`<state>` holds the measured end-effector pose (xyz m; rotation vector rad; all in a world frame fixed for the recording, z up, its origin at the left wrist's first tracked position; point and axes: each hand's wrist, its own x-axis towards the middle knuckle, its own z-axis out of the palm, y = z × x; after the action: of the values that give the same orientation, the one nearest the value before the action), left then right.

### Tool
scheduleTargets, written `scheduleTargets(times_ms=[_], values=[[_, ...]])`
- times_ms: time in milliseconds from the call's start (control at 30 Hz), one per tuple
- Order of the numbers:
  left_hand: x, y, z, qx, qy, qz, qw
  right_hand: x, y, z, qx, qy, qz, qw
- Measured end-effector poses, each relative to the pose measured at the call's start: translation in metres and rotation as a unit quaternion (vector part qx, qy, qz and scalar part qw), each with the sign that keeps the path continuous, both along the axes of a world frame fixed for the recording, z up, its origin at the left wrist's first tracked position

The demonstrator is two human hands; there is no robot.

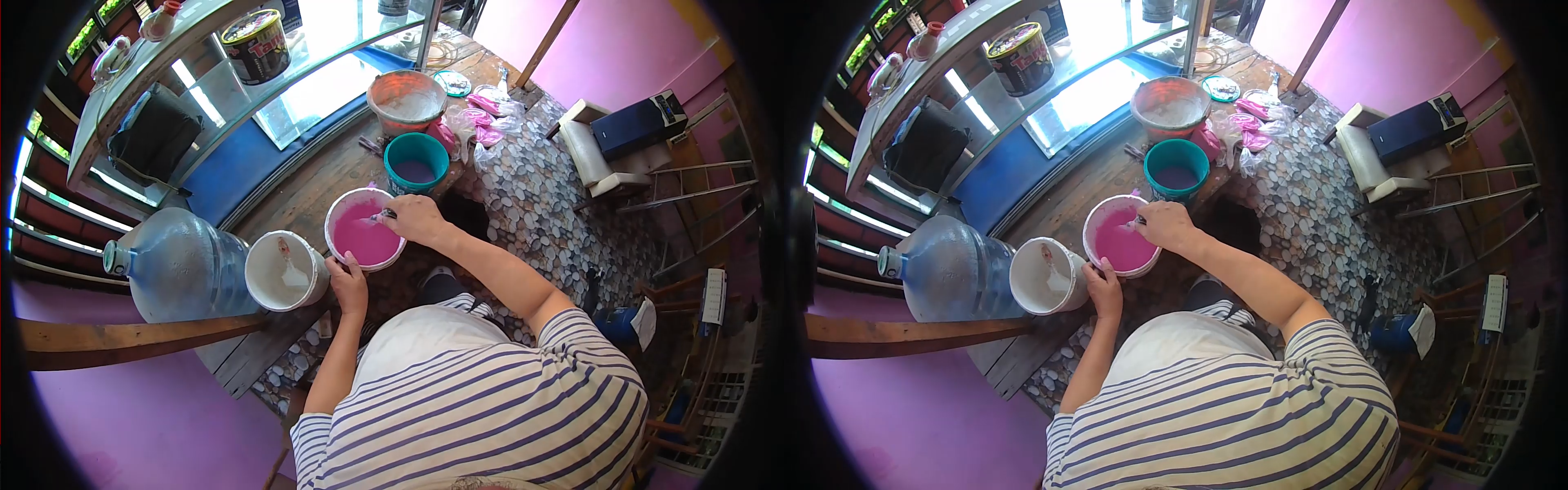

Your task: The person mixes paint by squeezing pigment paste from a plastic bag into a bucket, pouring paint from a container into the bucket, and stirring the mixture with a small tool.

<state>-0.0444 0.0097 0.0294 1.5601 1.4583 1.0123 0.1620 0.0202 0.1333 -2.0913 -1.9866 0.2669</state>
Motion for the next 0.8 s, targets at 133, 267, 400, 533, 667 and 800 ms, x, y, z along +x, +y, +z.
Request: scheduleTargets(times_ms=[133,267,400,533,667,800], values=[[0.005,-0.004,0.0,-0.021,-0.014,0.019,1.0,0.041,-0.003,0.028,0.015,0.141,-0.001,0.99],[0.016,-0.006,-0.006,0.057,0.004,0.057,0.997,0.101,-0.003,0.053,-0.077,0.396,-0.052,0.913],[0.015,-0.008,-0.019,0.017,0.048,0.089,0.995,0.159,-0.016,0.059,-0.103,0.57,-0.132,0.805],[0.022,-0.009,-0.018,0.05,0.069,0.122,0.989,0.209,-0.026,0.043,-0.142,0.664,-0.167,0.715],[0.031,-0.011,-0.016,0.038,0.085,0.168,0.981,0.221,-0.025,0.035,-0.165,0.675,-0.16,0.701],[0.034,-0.013,-0.018,0.029,0.043,0.191,0.98,0.215,-0.023,0.019,-0.202,0.698,-0.125,0.675]])
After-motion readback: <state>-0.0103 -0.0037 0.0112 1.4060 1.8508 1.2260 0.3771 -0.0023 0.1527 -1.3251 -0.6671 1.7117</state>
